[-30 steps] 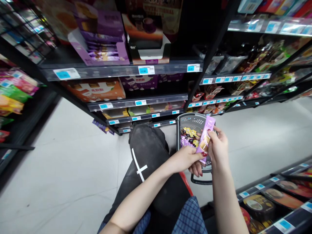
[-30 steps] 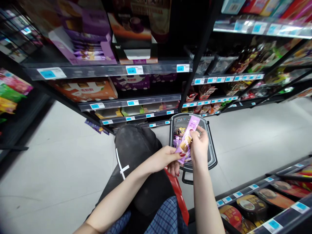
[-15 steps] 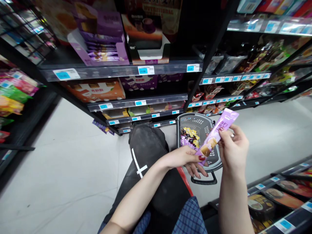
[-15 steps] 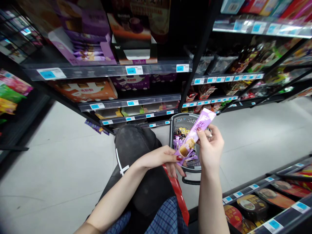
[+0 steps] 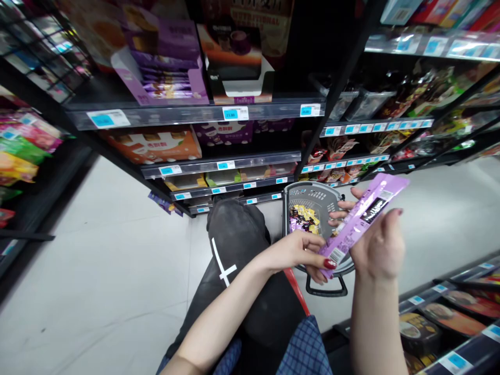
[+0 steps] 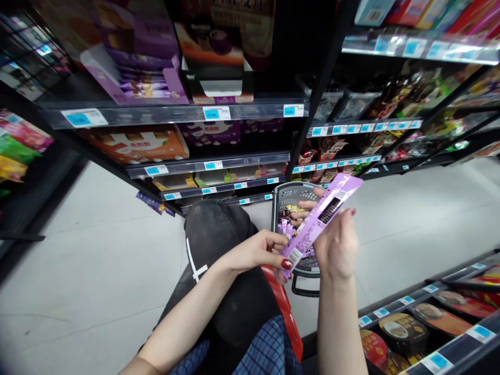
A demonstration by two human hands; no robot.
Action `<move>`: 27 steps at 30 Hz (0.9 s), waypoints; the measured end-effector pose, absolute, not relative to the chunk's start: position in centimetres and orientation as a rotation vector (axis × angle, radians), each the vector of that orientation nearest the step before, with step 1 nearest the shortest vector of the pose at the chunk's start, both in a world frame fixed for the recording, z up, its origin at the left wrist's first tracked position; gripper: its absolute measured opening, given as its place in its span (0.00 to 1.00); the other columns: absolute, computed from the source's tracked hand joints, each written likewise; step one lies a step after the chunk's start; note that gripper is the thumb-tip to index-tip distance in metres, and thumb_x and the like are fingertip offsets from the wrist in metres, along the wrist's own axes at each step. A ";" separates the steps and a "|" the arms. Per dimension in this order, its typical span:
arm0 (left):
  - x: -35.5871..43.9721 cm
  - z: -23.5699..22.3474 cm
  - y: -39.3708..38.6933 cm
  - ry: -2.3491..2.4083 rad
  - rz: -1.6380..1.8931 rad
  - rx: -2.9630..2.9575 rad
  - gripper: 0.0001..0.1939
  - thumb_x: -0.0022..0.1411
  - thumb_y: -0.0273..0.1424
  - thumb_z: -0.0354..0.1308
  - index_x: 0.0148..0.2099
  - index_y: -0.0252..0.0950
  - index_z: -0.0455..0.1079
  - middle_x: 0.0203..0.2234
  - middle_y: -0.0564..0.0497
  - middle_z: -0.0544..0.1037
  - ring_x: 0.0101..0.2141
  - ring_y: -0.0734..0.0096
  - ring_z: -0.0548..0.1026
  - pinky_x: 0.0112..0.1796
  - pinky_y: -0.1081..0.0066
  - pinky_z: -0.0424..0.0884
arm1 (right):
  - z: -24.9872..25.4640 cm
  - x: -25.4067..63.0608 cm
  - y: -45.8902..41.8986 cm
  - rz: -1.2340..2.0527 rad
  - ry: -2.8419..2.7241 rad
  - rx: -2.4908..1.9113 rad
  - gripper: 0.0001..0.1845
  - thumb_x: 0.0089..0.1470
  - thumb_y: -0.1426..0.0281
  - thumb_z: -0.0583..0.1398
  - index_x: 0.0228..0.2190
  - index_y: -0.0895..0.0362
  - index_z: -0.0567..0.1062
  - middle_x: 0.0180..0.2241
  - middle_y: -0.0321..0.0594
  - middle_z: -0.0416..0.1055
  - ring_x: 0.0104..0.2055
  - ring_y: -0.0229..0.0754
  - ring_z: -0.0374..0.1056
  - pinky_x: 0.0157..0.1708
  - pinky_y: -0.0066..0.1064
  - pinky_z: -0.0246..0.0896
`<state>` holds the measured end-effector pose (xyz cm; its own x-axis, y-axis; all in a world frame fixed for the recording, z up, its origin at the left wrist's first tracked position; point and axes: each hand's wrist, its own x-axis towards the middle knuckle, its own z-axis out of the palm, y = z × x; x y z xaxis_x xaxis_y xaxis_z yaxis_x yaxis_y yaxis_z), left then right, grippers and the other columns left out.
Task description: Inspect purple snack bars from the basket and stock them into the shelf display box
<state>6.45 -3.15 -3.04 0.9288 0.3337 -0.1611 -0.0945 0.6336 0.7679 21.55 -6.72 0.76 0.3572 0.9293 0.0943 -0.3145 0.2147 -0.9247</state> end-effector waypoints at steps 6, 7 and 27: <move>5.2 -1.9 -2.6 0.540 0.628 1.003 0.16 0.47 0.38 0.68 0.31 0.30 0.74 0.22 0.51 0.77 0.24 0.74 0.76 0.29 0.74 0.74 | 0.4 22.1 -7.1 0.823 -0.791 -1.074 0.15 0.51 0.60 0.62 0.38 0.55 0.75 0.30 0.39 0.76 0.33 0.43 0.74 0.40 0.42 0.71; 4.9 -1.8 -2.5 0.562 0.672 0.993 0.16 0.48 0.39 0.68 0.33 0.30 0.74 0.22 0.50 0.78 0.25 0.72 0.77 0.30 0.73 0.75 | 0.3 22.1 -7.1 0.809 -0.789 -1.089 0.12 0.50 0.62 0.63 0.35 0.55 0.75 0.29 0.39 0.76 0.35 0.44 0.74 0.41 0.43 0.71; 0.6 0.2 -2.7 1.408 1.842 1.683 0.17 0.61 0.34 0.57 0.20 0.36 0.64 0.14 0.57 0.63 0.18 0.78 0.59 0.23 0.74 0.57 | -6.5 16.1 -7.0 1.609 -0.512 -1.007 0.13 0.41 0.65 0.68 0.28 0.58 0.73 0.22 0.37 0.77 0.19 0.36 0.72 0.22 0.25 0.70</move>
